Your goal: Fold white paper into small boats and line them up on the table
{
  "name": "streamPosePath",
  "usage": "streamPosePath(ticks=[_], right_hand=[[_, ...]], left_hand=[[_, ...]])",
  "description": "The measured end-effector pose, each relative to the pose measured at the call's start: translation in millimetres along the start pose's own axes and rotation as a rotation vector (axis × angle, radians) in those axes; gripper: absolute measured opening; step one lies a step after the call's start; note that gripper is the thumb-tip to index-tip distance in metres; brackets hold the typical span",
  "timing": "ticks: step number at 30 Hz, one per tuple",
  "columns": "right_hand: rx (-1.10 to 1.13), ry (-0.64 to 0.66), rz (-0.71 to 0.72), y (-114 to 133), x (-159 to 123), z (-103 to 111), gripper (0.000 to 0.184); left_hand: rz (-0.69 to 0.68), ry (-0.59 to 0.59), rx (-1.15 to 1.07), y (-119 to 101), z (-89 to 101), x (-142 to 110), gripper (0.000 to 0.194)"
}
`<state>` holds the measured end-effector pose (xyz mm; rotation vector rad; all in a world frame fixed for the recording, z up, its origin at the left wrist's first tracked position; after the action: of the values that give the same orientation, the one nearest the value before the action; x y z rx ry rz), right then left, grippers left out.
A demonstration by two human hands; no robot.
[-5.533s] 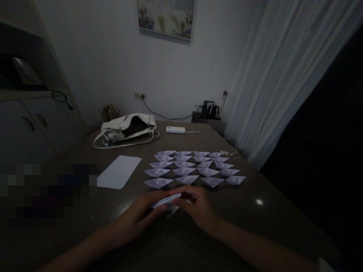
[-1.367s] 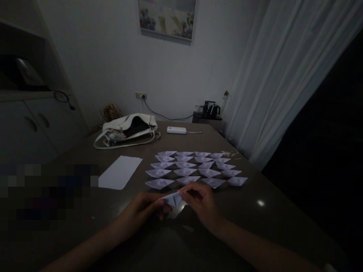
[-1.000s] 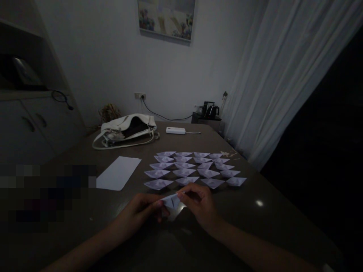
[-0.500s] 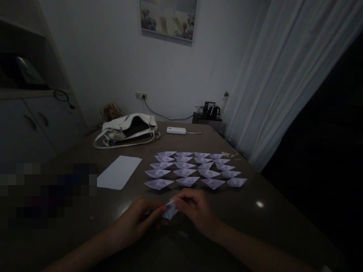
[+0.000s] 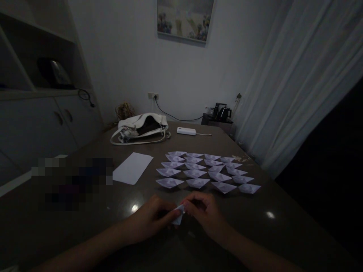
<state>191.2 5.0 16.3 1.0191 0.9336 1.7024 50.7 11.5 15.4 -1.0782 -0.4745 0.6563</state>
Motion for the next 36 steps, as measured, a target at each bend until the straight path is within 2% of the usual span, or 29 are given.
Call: streamPosePath(ticks=[5, 10, 17, 24, 27, 32, 36], right_hand=[[-0.053, -0.001, 0.04, 5, -2, -2, 0.015], [-0.198, 0.072, 0.082, 11, -4, -6, 0.016], [-0.113, 0.072, 0.06, 8, -3, -1, 0.023], [0.042, 0.099, -0.041, 0, -1, -2, 0.035], [0.053, 0.114, -0.032, 2, -2, -3, 0.037], [0.007, 0.035, -0.008, 6, -1, 6, 0.038], [0.027, -0.048, -0.072, -1, 1, 12, 0.038]], left_hand=[[0.03, 0.007, 0.057, 0, -1.6, -3, 0.047], [-0.004, 0.072, 0.001, -4, -5.7, -3, 0.043], [0.056, 0.05, -0.077, 0, -3.5, -1, 0.045], [0.015, -0.007, -0.171, -6, 1.0, -2, 0.053], [0.012, -0.003, -0.183, -9, 0.5, -3, 0.053], [0.047, 0.001, -0.205, -8, 2.9, -2, 0.057], [0.051, -0.018, -0.187, -2, 5.8, -1, 0.058]])
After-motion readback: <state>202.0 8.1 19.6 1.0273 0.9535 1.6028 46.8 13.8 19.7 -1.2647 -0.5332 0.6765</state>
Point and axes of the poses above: each hand's wrist, its own x-axis towards the middle knuckle, its own z-axis out of the back of the hand, y = z × x, the point moved 6 cm from there along x, towards the middle knuckle, and after that the axes turned 13 degrees about -x, right-handed, at the moved point
